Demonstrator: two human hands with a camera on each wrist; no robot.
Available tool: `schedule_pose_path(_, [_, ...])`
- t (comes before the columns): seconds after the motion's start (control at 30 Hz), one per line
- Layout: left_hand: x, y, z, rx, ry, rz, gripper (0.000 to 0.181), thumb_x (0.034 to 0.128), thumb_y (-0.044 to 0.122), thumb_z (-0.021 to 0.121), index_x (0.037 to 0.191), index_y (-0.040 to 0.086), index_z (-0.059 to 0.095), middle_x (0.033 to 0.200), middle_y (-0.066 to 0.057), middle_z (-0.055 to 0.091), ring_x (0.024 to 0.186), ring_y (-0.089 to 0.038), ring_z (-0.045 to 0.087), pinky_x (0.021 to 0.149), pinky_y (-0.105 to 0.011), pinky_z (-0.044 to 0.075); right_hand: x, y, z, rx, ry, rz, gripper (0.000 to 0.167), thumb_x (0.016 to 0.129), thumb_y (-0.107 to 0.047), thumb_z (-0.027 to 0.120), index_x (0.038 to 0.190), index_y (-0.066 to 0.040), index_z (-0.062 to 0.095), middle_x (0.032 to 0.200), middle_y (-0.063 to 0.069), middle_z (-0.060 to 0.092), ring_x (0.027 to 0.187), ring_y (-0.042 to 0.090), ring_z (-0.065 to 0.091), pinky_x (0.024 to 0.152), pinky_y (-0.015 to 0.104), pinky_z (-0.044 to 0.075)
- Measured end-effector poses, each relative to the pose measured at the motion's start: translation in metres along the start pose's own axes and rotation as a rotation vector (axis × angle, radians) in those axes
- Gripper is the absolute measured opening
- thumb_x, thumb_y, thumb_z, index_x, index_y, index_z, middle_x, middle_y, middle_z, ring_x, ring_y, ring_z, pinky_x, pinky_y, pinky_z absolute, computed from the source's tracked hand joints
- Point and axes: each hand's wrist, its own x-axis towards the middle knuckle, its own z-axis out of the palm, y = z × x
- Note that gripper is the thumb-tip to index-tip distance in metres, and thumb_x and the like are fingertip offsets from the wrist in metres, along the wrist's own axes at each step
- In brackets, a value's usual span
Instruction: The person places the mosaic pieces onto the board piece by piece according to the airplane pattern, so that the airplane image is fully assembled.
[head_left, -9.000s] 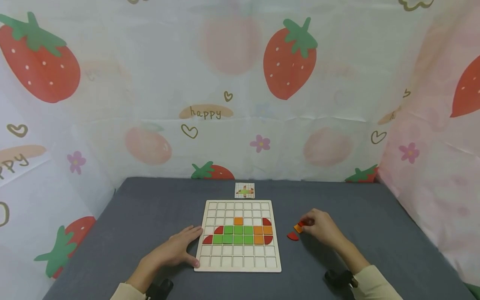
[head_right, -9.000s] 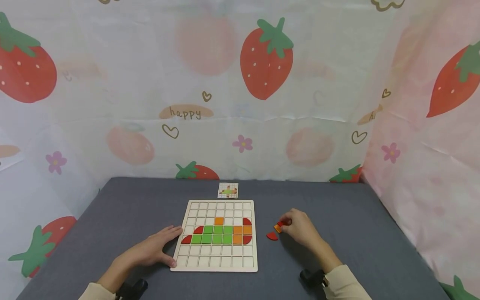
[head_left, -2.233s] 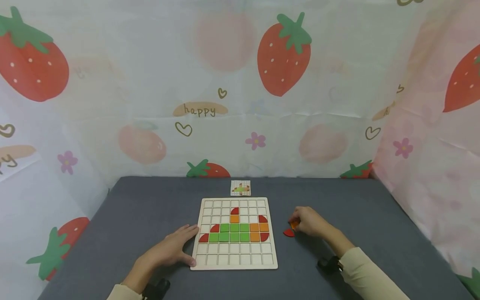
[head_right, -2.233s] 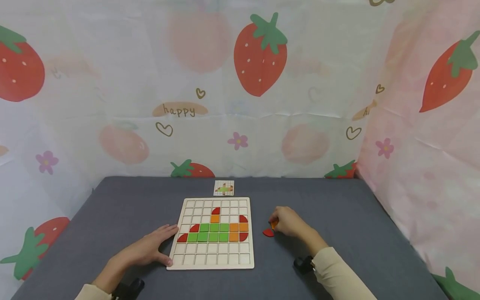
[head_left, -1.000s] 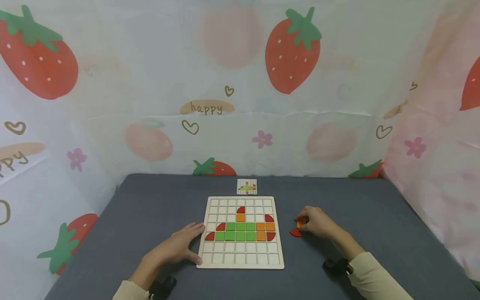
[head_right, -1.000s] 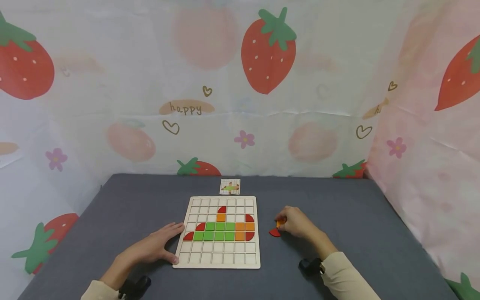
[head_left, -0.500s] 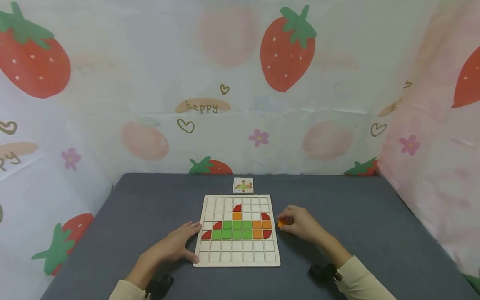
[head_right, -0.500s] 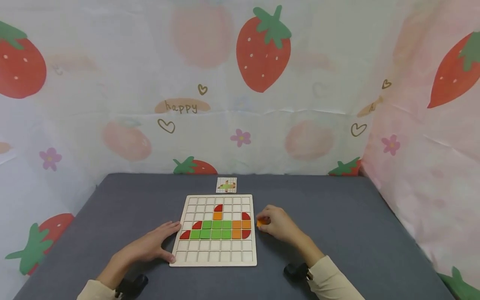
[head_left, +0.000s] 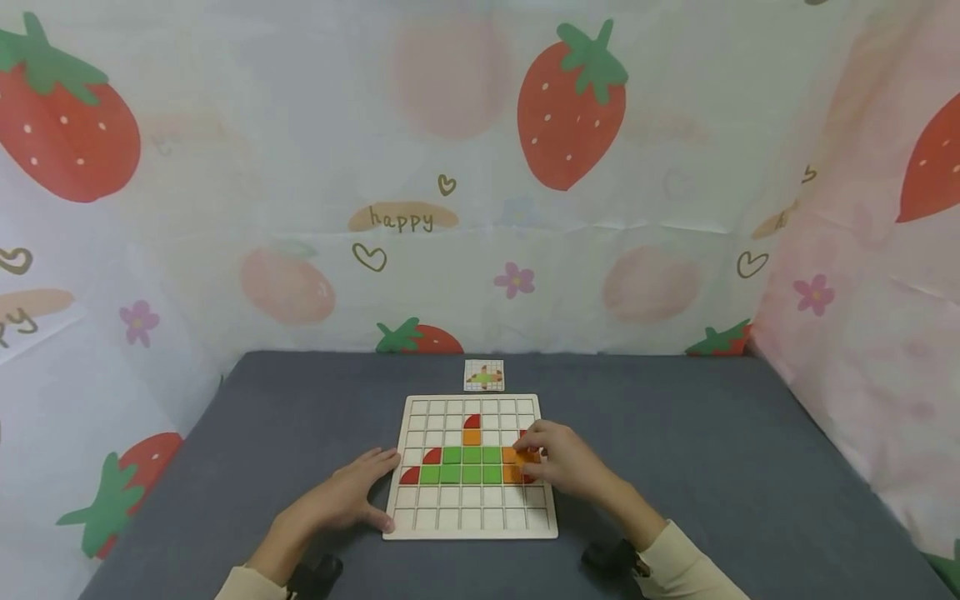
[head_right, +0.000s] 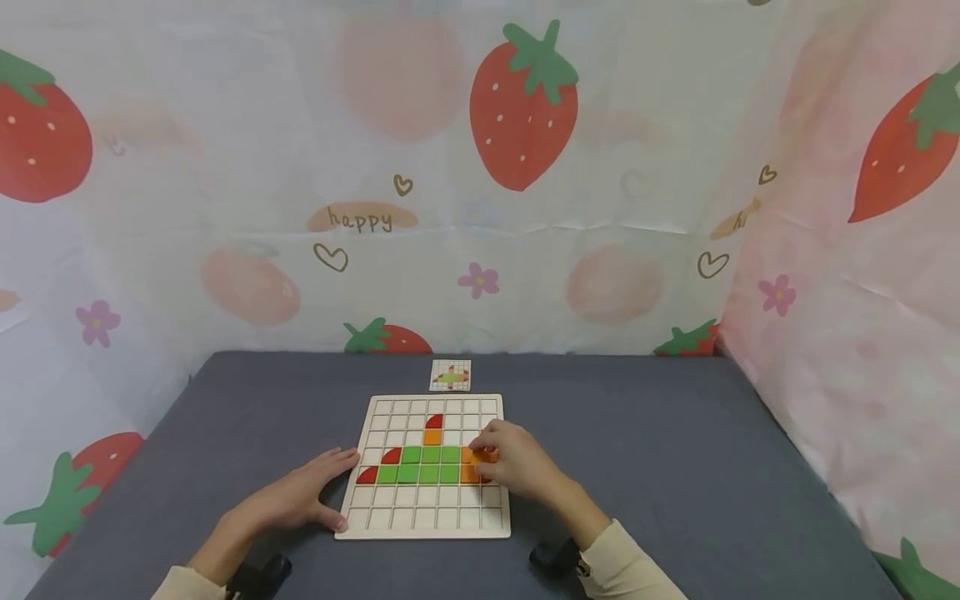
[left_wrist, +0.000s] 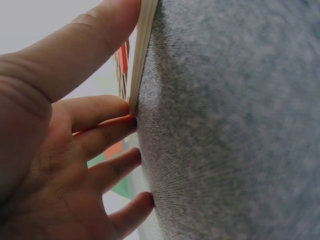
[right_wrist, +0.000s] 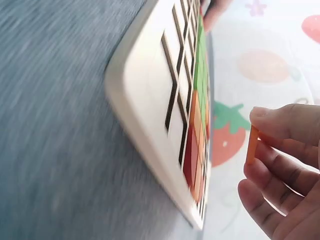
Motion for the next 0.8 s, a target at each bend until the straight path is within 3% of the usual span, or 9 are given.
schedule_pose_path(0.33, [-0.001,0.000,-0.002,0.004,0.006,0.015,0.099,0.0648,0.030,0.087,0.146,-0.003,0.040,0.154,-0.021,0.037,0.145,-0.045,0.024,0.108,-0.070,0.024,0.013,-0.015,0.019,0.007,-0.028,-0.088,0.023,0.083,-0.010,0.075,0.106,-0.005,0.074,0.096,0.001,0.065,0.084,0.011,0.057,0.072,0.021,0.050])
schedule_pose_path(0.6, [-0.001,-0.001,0.001,0.001,0.020,0.030,0.099,0.0634,0.028,0.087,0.145,-0.004,0.041,0.153,-0.021,0.039,0.145,-0.045,0.025,0.108,-0.069,0.024,0.021,-0.026,0.035,0.018,-0.109,-0.082,0.019,0.084,-0.010,0.074,0.103,-0.006,0.075,0.094,-0.001,0.063,0.083,0.009,0.056,0.071,0.019,0.048])
schedule_pose_path(0.8, [-0.001,0.000,0.001,-0.002,0.030,0.026,0.098,0.0632,0.027,0.088,0.145,-0.004,0.042,0.153,-0.021,0.039,0.145,-0.045,0.026,0.108,-0.069,0.024,0.026,-0.034,0.042,-0.030,-0.130,-0.093,0.020,0.083,-0.012,0.076,0.102,-0.008,0.076,0.092,-0.002,0.064,0.079,0.005,0.053,0.069,0.017,0.046])
